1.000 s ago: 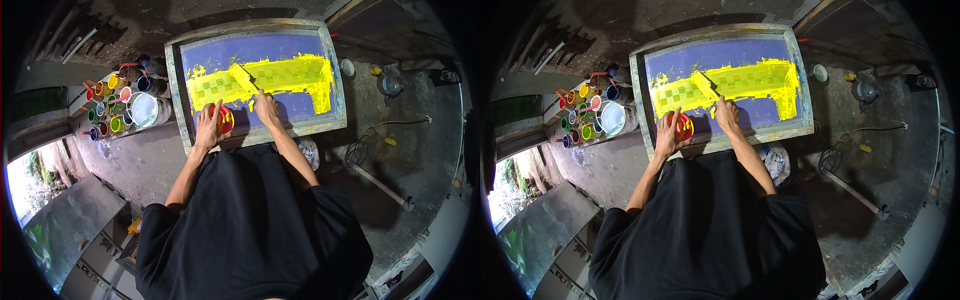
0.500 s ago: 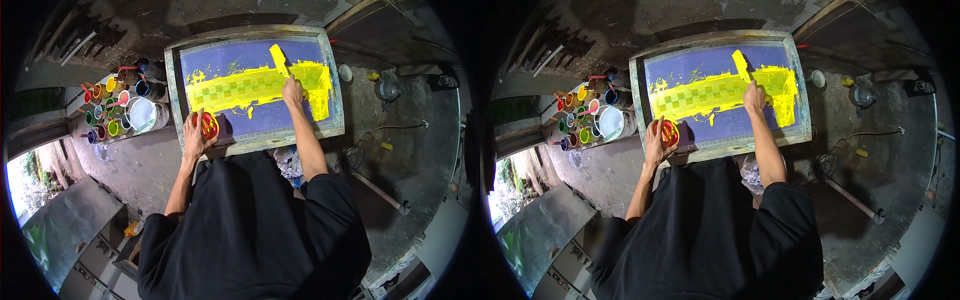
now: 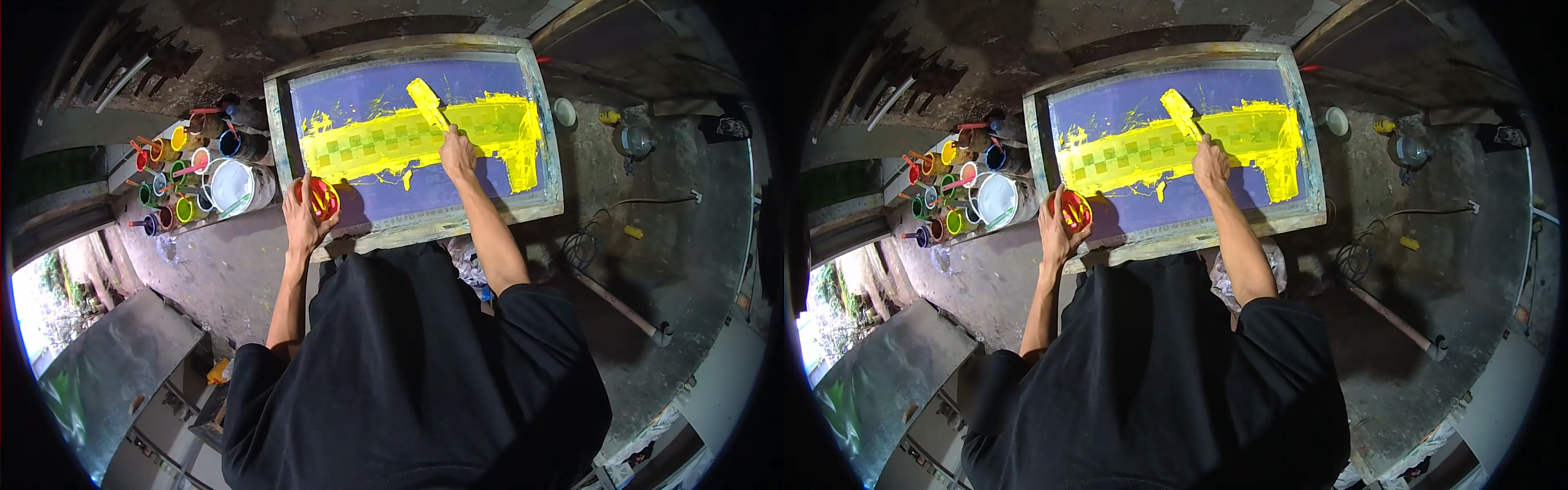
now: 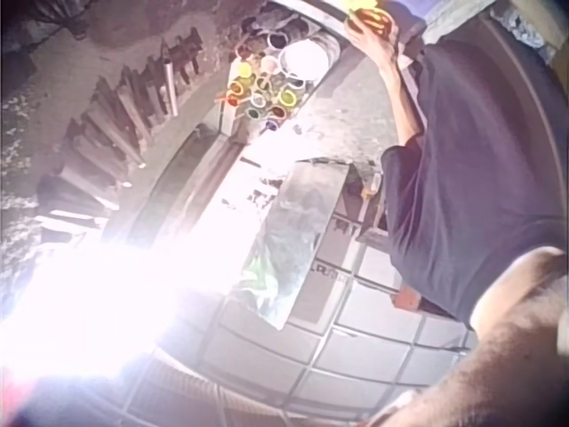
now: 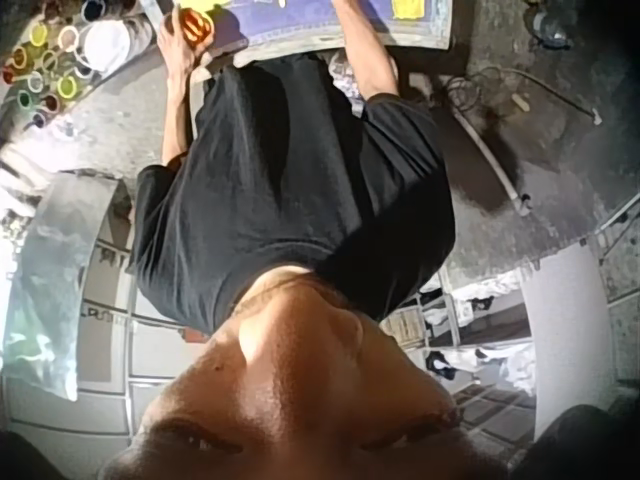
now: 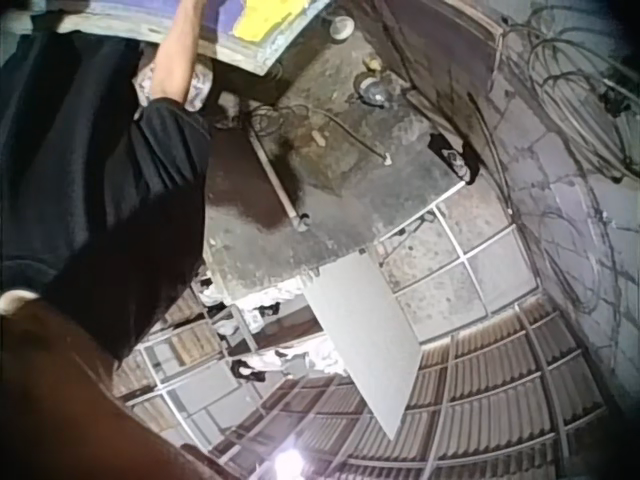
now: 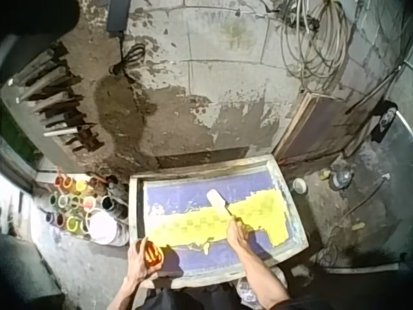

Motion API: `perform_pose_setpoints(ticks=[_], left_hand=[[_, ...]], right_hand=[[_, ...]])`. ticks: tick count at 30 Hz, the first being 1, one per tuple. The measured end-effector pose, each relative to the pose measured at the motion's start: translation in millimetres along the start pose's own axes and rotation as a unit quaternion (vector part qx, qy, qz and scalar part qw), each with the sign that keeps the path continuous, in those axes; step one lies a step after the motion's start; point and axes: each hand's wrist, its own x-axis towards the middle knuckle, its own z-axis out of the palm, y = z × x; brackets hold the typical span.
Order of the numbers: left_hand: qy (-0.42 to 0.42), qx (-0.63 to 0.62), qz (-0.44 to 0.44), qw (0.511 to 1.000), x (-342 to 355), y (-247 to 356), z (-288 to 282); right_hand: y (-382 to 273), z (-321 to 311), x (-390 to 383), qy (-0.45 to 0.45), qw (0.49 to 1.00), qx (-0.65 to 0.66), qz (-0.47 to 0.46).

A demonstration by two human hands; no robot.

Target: Preparing a screen printing frame and applying yellow ink to it using a squeegee.

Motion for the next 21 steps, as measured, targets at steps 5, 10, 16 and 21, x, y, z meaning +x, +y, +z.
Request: perform_pose_setpoints(ticks=[5, 10, 16, 21], left_hand=[[0.014, 0.002, -0.008, 1.000, 1, -1, -1], [0.020, -0.003, -0.008, 1.000, 0, -1, 3], [0.022, -0.004, 0.002, 1.000, 3, 1, 10], [0.031, -0.020, 0.003, 0.999, 11, 10, 3]], right_hand=[[-18, -1, -18, -0.029, 0.999, 0.010, -0.009], [-25, -2, -25, -0.051, 0.998, 0.031, -0.010], [-29, 13, -43, -0.072, 0.994, 0.029, -0.071], [-46, 9, -86, -0.121, 0.986, 0.030, -0.110]])
